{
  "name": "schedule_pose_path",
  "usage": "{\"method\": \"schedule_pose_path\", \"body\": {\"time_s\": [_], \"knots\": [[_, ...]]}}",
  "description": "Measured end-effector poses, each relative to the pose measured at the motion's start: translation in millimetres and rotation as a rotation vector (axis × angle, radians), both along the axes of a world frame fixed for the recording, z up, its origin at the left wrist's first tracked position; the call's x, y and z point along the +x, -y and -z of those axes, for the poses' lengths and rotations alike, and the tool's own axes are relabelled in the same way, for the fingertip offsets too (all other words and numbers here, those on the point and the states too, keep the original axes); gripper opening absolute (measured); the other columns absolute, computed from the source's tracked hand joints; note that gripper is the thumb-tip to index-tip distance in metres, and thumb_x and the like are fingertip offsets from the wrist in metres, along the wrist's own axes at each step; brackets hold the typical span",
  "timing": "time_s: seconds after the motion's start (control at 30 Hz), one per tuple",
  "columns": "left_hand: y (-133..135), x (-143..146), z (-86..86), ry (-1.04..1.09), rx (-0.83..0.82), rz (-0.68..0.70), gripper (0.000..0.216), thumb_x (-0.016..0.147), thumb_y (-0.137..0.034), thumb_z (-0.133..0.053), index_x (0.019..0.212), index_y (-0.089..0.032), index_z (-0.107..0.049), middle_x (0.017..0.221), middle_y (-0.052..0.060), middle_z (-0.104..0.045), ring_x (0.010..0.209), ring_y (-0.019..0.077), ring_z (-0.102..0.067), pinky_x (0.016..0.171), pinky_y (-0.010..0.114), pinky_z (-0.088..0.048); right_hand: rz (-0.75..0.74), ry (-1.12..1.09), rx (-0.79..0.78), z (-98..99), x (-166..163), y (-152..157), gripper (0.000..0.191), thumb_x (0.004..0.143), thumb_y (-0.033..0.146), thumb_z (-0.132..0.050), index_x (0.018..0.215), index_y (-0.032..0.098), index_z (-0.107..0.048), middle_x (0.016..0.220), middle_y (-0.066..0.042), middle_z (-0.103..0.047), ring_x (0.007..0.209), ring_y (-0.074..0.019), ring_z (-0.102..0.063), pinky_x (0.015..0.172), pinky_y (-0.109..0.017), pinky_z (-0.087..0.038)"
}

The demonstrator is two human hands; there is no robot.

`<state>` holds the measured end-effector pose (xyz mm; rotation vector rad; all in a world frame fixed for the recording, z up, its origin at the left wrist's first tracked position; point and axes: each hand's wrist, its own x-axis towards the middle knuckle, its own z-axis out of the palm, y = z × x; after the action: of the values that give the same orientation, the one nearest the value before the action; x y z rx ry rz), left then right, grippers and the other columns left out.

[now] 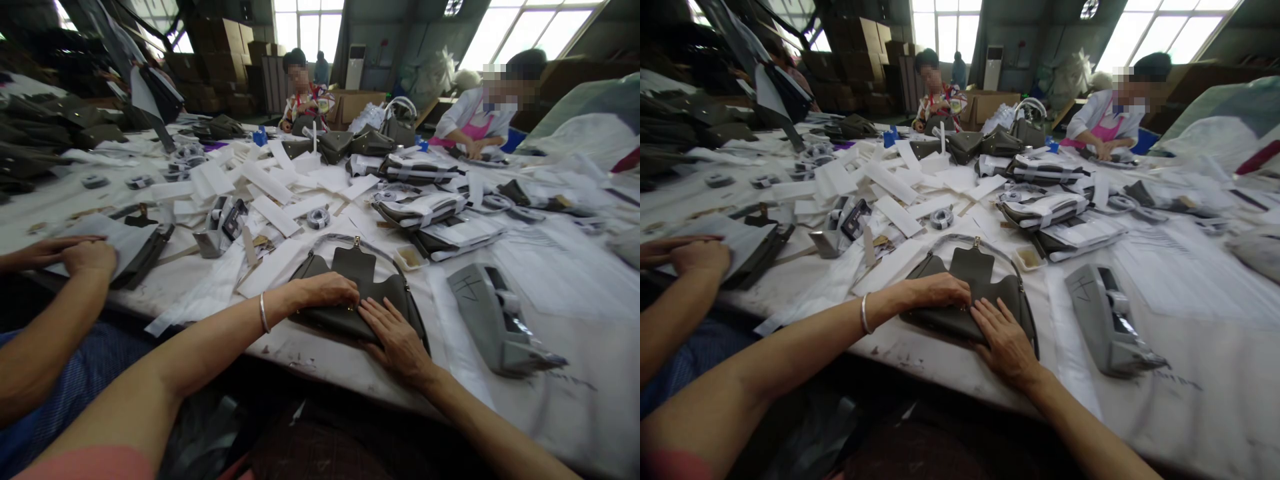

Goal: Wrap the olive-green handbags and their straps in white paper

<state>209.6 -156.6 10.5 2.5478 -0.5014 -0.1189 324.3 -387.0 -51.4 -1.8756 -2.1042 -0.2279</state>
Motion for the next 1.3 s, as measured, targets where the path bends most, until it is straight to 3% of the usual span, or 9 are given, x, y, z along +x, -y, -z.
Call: {"method": "schedule_pose_path", "body": {"time_s": [0.23, 0.37, 0.5, 0.6, 0.73, 0.87, 1.0, 1.13, 1.3], "knots": [[2, -1, -1.1, 0.019, 0.036, -0.060, 0.015, 0.093, -0.011, -0.058, 0.103, -0.015, -0.068, 0.104, 0.007, -0.070, 0.093, 0.0157, -0.067, 0.084, 0.021, -0.048, -0.001, 0.029, -0.017, 0.6, 0, -1, 0.054, 0.093, 0.025, -0.052, 0.144, 0.011, -0.042, 0.148, -0.014, -0.047, 0.141, -0.0275, -0.038, 0.118, -0.056, -0.031], [14, -13, 0.4, 0.034, 0.163, -0.246, 0.033, 0.092, -0.028, -0.065, 0.121, -0.014, -0.061, 0.115, 0.011, -0.069, 0.105, 0.0236, -0.066, 0.091, 0.030, -0.049, 0.012, 0.044, -0.012, 2.3, 0, 0, 0.055, 0.092, 0.024, -0.053, 0.145, 0.011, -0.041, 0.148, -0.014, -0.047, 0.140, -0.0273, -0.039, 0.116, -0.055, -0.033], [36, -34, 24.7, 0.113, 0.308, -0.404, 0.036, 0.096, -0.036, -0.057, 0.124, -0.013, -0.058, 0.122, 0.012, -0.066, 0.114, 0.0264, -0.061, 0.097, 0.037, -0.048, 0.019, 0.034, -0.015, 2.3, 0, 0, 0.055, 0.094, 0.034, -0.056, 0.142, 0.012, -0.044, 0.147, -0.014, -0.048, 0.138, -0.0280, -0.042, 0.116, -0.055, -0.034], [45, -42, 47.0, 0.197, 0.290, -0.451, 0.046, 0.098, -0.035, -0.054, 0.138, -0.013, -0.046, 0.143, 0.013, -0.052, 0.130, 0.0243, -0.050, 0.110, 0.038, -0.037, 0.062, -0.036, -0.028, -1.1, 0, -10, 0.052, 0.095, 0.048, -0.055, 0.137, 0.017, -0.050, 0.140, -0.013, -0.056, 0.132, -0.0289, -0.050, 0.113, -0.056, -0.038], [45, -39, 60.4, 0.230, 0.294, -0.457, 0.044, 0.100, -0.033, -0.047, 0.139, -0.012, -0.045, 0.142, 0.011, -0.052, 0.128, 0.0227, -0.050, 0.111, 0.037, -0.035, 0.141, -0.166, 0.002, 0.8, -4, -41, 0.052, 0.099, 0.051, -0.044, 0.141, 0.020, -0.047, 0.143, -0.012, -0.053, 0.132, -0.0279, -0.050, 0.109, -0.052, -0.043], [46, -38, 53.0, 0.221, 0.416, -0.427, 0.036, 0.097, -0.026, -0.047, 0.127, -0.007, -0.056, 0.129, 0.013, -0.061, 0.122, 0.0246, -0.053, 0.108, 0.038, -0.039, 0.119, -0.099, -0.015, 21.7, -7, -61, 0.056, 0.100, 0.053, -0.039, 0.144, 0.020, -0.044, 0.146, -0.012, -0.050, 0.138, -0.0294, -0.043, 0.111, -0.058, -0.038], [45, -61, 38.8, 0.228, 0.539, -0.662, 0.058, 0.096, -0.049, -0.048, 0.132, -0.003, -0.054, 0.136, 0.021, -0.056, 0.129, 0.0326, -0.047, 0.114, 0.053, -0.031, 0.118, -0.035, -0.001, 39.9, -2, -61, 0.057, 0.100, 0.054, -0.039, 0.146, 0.020, -0.043, 0.146, -0.012, -0.050, 0.137, -0.0296, -0.043, 0.111, -0.057, -0.038], [34, -92, 50.0, 0.229, 0.479, -0.865, 0.069, 0.097, -0.060, -0.038, 0.144, -0.009, -0.042, 0.153, 0.015, -0.039, 0.143, 0.0295, -0.033, 0.116, 0.051, -0.029, 0.131, -0.017, -0.016, 38.2, -4, -60, 0.056, 0.098, 0.056, -0.041, 0.142, 0.021, -0.048, 0.149, -0.012, -0.046, 0.139, -0.0301, -0.041, 0.112, -0.059, -0.036], [29, -104, 74.1, 0.275, 0.340, -0.929, 0.064, 0.101, -0.056, -0.033, 0.149, -0.015, -0.035, 0.157, 0.010, -0.031, 0.148, 0.0225, -0.024, 0.121, 0.047, -0.023, 0.147, -0.015, -0.055, 33.3, -10, -62, 0.055, 0.097, 0.056, -0.044, 0.139, 0.022, -0.051, 0.149, -0.011, -0.047, 0.140, -0.0308, -0.040, 0.112, -0.061, -0.035]]}}
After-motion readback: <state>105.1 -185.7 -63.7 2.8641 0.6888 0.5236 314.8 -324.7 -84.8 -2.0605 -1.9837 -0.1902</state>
